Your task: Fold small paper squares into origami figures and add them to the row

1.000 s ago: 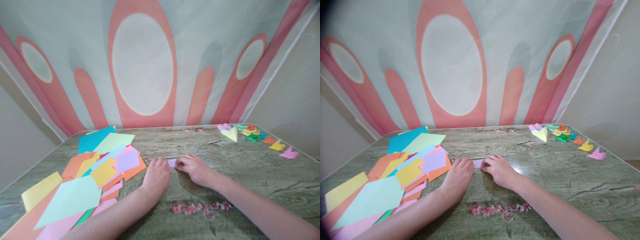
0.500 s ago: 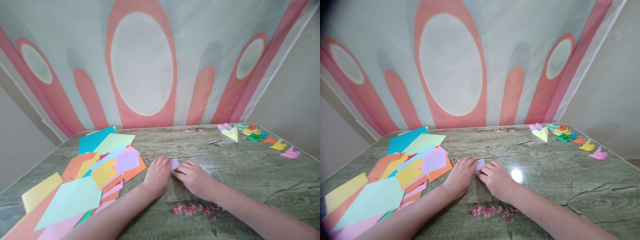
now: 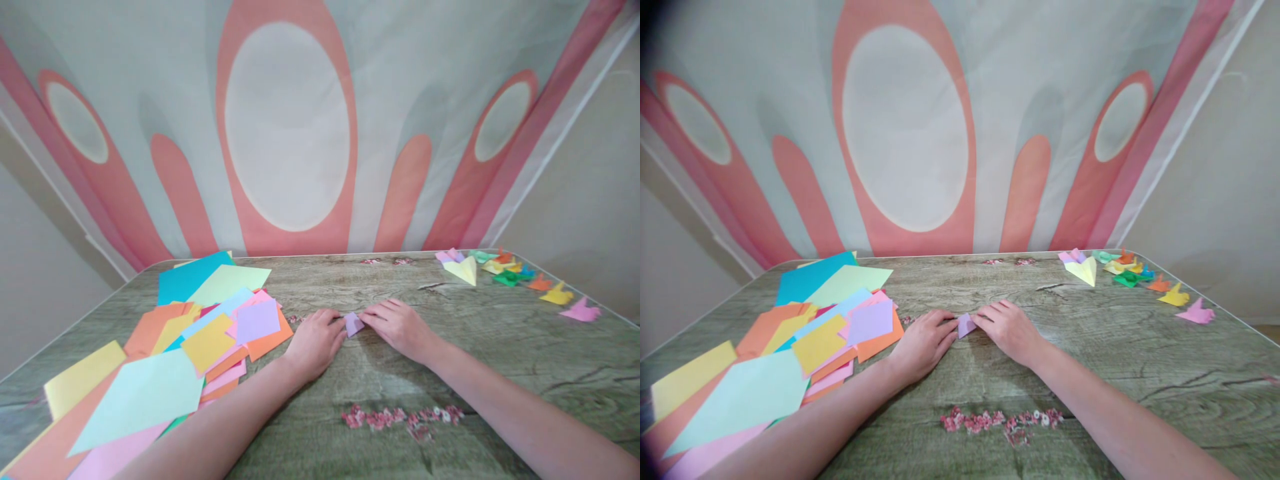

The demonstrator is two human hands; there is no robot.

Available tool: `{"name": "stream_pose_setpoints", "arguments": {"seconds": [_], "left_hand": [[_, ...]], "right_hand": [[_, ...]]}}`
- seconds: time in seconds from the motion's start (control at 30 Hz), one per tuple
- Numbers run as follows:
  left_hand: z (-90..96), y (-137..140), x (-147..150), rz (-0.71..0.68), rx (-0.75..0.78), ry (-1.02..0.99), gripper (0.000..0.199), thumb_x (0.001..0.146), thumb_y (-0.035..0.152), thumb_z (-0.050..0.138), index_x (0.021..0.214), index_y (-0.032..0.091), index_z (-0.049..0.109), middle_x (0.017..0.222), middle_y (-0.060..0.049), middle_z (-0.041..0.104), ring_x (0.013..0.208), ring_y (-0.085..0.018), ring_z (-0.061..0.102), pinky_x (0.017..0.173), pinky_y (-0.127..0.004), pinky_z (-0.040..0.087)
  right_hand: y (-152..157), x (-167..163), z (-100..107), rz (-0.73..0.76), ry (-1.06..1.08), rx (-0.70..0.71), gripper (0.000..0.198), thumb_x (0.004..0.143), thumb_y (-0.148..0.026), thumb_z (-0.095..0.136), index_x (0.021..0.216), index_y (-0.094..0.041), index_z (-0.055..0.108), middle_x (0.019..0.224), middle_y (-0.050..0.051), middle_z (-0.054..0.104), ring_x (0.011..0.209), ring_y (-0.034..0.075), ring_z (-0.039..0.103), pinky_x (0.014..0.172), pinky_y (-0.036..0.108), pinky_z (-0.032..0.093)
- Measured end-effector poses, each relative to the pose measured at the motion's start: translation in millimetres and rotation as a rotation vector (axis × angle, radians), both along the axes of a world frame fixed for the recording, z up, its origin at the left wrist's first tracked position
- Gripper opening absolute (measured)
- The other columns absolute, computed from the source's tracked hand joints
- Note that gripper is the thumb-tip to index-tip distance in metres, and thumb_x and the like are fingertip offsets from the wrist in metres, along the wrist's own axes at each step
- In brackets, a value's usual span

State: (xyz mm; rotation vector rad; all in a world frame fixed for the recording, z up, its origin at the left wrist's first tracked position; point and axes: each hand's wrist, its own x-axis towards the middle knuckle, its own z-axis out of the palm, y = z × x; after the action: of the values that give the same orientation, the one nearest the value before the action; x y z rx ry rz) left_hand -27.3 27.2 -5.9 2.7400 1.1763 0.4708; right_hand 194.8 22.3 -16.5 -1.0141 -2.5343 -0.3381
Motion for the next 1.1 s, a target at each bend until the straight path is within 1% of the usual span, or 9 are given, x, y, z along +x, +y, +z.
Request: {"name": "stream_pose_setpoints", "arguments": {"seconds": [0.13, 0.27, 0.37, 0.47, 0.6, 0.7, 0.8, 0.97, 1.1], "left_hand": [[-1.2, 1.6, 0.1, -0.010, 0.006, -0.015, 0.026, 0.089, 0.027, 0.043, 0.108, 0.022, 0.059, 0.105, -0.006, 0.057, 0.097, -0.020, 0.051, 0.087, -0.033, 0.041], [-2.8, 3.5, -0.4, -0.016, 0.005, -0.041, 0.025, 0.088, 0.027, 0.045, 0.107, 0.023, 0.060, 0.105, -0.005, 0.058, 0.096, -0.020, 0.052, 0.086, -0.033, 0.041], [-4.7, 5.1, -1.0, -0.021, -0.008, -0.084, 0.023, 0.087, 0.027, 0.046, 0.103, 0.024, 0.063, 0.104, -0.004, 0.059, 0.095, -0.019, 0.052, 0.085, -0.032, 0.041], [-6.0, 6.1, -1.5, -0.040, -0.019, -0.112, 0.020, 0.087, 0.026, 0.048, 0.095, 0.024, 0.066, 0.101, -0.002, 0.060, 0.094, -0.018, 0.053, 0.084, -0.030, 0.041], [-6.1, 6.6, -1.5, -0.061, -0.036, -0.126, 0.019, 0.086, 0.026, 0.049, 0.092, 0.024, 0.067, 0.099, -0.002, 0.061, 0.092, -0.017, 0.052, 0.082, -0.029, 0.040], [-6.2, 7.0, -1.4, -0.063, -0.061, -0.143, 0.019, 0.086, 0.024, 0.049, 0.092, 0.024, 0.067, 0.097, -0.002, 0.061, 0.092, -0.017, 0.052, 0.082, -0.028, 0.040], [-7.1, 7.5, -1.0, -0.031, -0.081, -0.180, 0.017, 0.084, 0.023, 0.051, 0.088, 0.023, 0.068, 0.096, -0.002, 0.060, 0.092, -0.017, 0.051, 0.081, -0.028, 0.039], [-8.0, 7.2, 1.1, 0.057, -0.098, -0.204, 0.016, 0.083, 0.025, 0.053, 0.084, 0.023, 0.068, 0.086, -0.002, 0.058, 0.087, -0.017, 0.050, 0.078, -0.029, 0.038], [-5.7, 5.0, 3.4, 0.103, -0.121, -0.193, 0.020, 0.085, 0.030, 0.049, 0.082, 0.025, 0.068, 0.081, -0.001, 0.058, 0.084, -0.017, 0.050, 0.075, -0.030, 0.036]], "right_hand": [[4.4, -2.6, -2.1, 0.053, -0.030, -0.008, 0.022, 0.091, -0.022, 0.042, 0.103, -0.019, 0.060, 0.098, 0.007, 0.062, 0.090, 0.017, 0.053, 0.080, 0.033, 0.037], [5.1, -6.0, -4.0, 0.085, -0.054, -0.034, 0.020, 0.091, -0.022, 0.042, 0.096, -0.017, 0.062, 0.095, 0.007, 0.062, 0.090, 0.017, 0.052, 0.080, 0.033, 0.037], [4.7, -6.8, -7.1, 0.087, -0.016, -0.071, 0.020, 0.091, -0.021, 0.043, 0.094, -0.018, 0.063, 0.093, 0.006, 0.062, 0.088, 0.017, 0.053, 0.079, 0.032, 0.038], [5.0, -6.6, -9.9, 0.088, 0.087, -0.159, 0.019, 0.090, -0.020, 0.045, 0.094, -0.020, 0.064, 0.093, 0.004, 0.062, 0.088, 0.016, 0.054, 0.079, 0.032, 0.038], [6.4, -7.1, -9.4, 0.084, 0.283, -0.354, 0.015, 0.087, -0.024, 0.052, 0.092, -0.022, 0.066, 0.093, 0.003, 0.061, 0.088, 0.015, 0.054, 0.080, 0.030, 0.040], [7.2, -9.4, -6.9, 0.059, 0.419, -0.490, 0.015, 0.086, -0.025, 0.053, 0.088, -0.021, 0.066, 0.091, 0.003, 0.060, 0.086, 0.014, 0.054, 0.078, 0.028, 0.041], [7.7, -13.0, -6.7, 0.004, 0.512, -0.580, 0.013, 0.084, -0.025, 0.055, 0.080, -0.020, 0.066, 0.088, 0.003, 0.059, 0.083, 0.014, 0.055, 0.076, 0.027, 0.042], [8.3, -17.7, -12.2, -0.113, 0.597, -0.605, 0.010, 0.079, -0.023, 0.059, 0.071, -0.019, 0.064, 0.090, 0.004, 0.057, 0.084, 0.016, 0.055, 0.077, 0.030, 0.042], [7.8, -18.7, -12.8, -0.148, 0.622, -0.614, 0.009, 0.075, -0.021, 0.060, 0.067, -0.018, 0.061, 0.092, 0.004, 0.055, 0.086, 0.017, 0.054, 0.078, 0.031, 0.041]]}}
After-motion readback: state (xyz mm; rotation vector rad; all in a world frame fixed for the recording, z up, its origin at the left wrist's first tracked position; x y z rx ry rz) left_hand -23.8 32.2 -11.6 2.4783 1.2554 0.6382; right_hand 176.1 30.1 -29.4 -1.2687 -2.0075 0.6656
